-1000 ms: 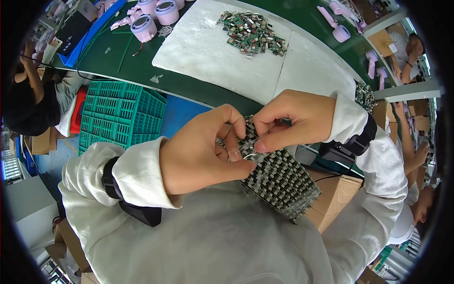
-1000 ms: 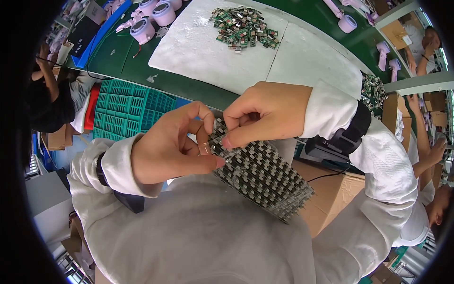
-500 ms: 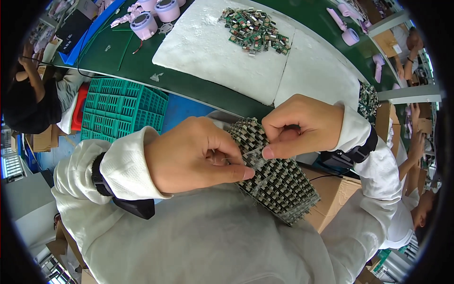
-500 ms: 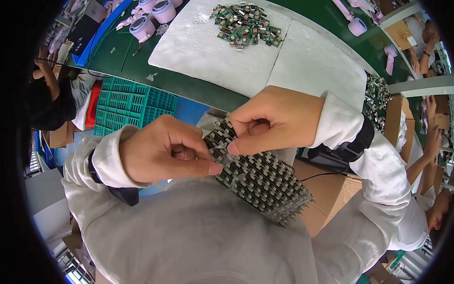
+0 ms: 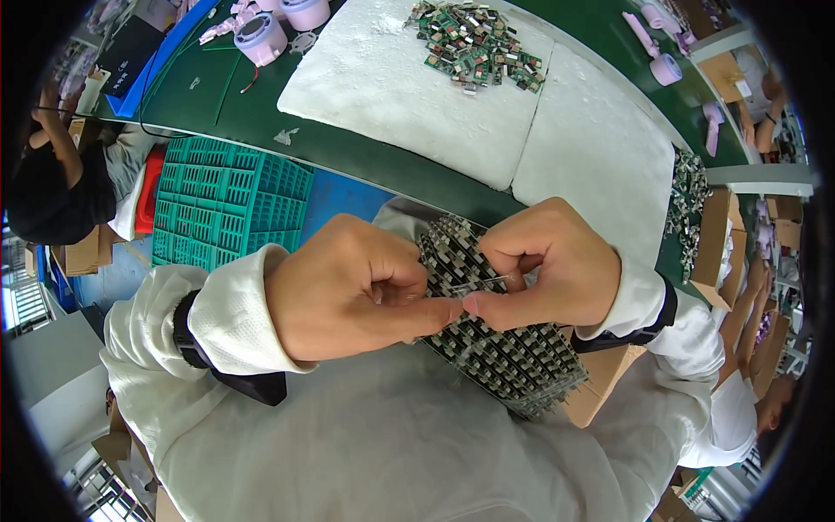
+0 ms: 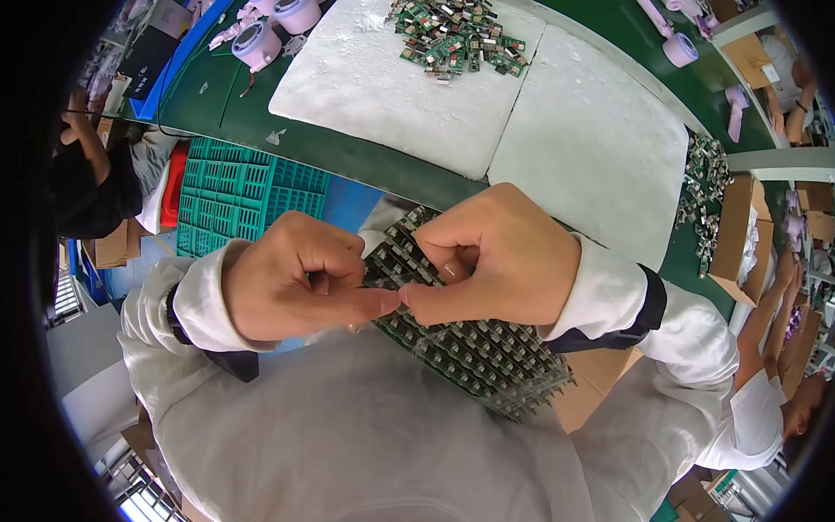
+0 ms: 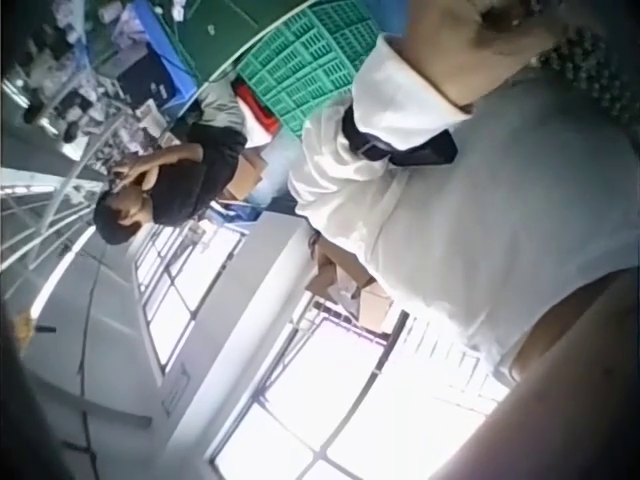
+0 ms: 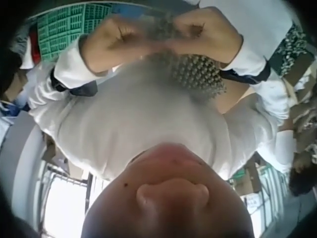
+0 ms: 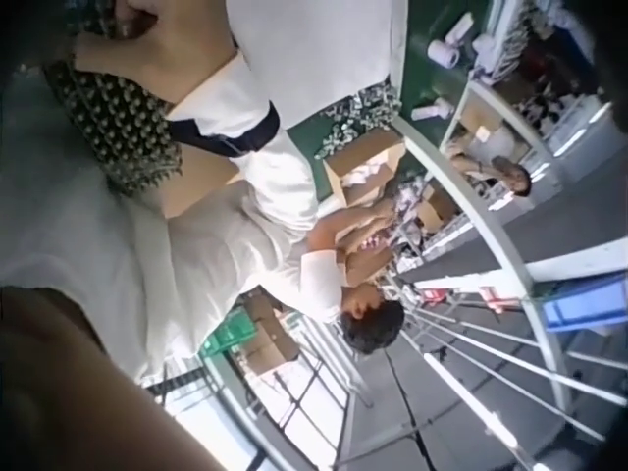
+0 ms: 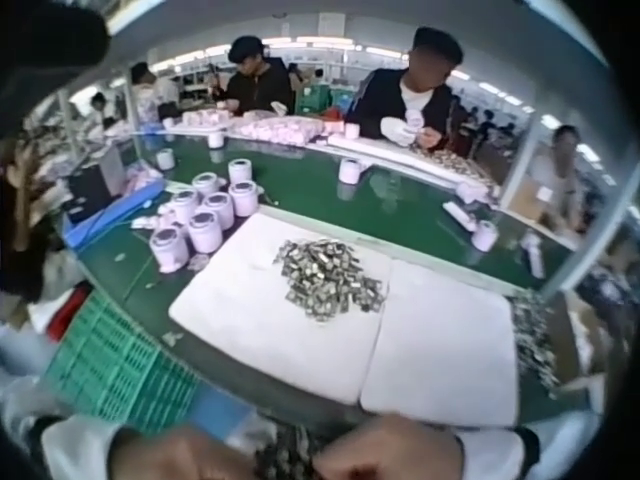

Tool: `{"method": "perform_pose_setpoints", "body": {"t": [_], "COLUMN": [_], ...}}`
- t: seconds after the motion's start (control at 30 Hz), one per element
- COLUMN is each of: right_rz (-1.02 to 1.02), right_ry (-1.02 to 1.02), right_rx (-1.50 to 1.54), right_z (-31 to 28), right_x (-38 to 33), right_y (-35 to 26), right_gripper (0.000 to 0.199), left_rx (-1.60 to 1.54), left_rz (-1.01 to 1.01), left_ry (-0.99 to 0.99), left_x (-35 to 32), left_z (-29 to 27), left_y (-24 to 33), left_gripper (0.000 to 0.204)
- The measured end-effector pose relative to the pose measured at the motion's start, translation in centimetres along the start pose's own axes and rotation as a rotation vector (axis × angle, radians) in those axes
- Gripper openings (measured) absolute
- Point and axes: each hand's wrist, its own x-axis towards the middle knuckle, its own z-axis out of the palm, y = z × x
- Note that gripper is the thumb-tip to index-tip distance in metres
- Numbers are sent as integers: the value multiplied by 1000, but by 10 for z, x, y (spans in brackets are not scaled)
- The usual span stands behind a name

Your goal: The person picks up a pink fan housing and a circuit board, connects the internal wires to the board, and sets it aside before unwrapping a stack of circuit boards to repeat the process.

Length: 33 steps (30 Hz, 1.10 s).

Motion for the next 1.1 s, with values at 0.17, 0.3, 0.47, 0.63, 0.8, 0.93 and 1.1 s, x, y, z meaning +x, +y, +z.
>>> {"method": "perform_pose_setpoints", "body": {"t": [0.17, 0.3, 0.47, 0.63, 0.8, 0.93, 1.1], "right_rz": [-96, -136, 44, 67, 102, 50, -53], "right_ry": [145, 157, 128, 132, 280, 441, 599], "right_rx": [-118, -220, 34, 38, 11, -120, -469], "right_z": [11, 9, -4, -10, -25, -32, -36], "right_x": [0, 2, -14, -2, -12, -27, -60], "right_y": [3, 3, 18, 18, 45, 52, 32], "right_gripper": [52, 53, 54, 52, 42, 26, 18], "left_rx": [47, 103, -36, 104, 220, 475, 599], "left_rz": [77, 137, 152, 203, 323, 500, 516], "left_ry": [10, -22, -7, -130, -293, -222, -151], "left_x": [3, 4, -6, -10, -17, 1, 20], "left_z": [1, -4, -10, -16, -33, -39, 7], "left_y": [-3, -11, -6, -11, 0, 15, 12], "left_gripper": [44, 42, 38, 28, 12, 15, 27]}}
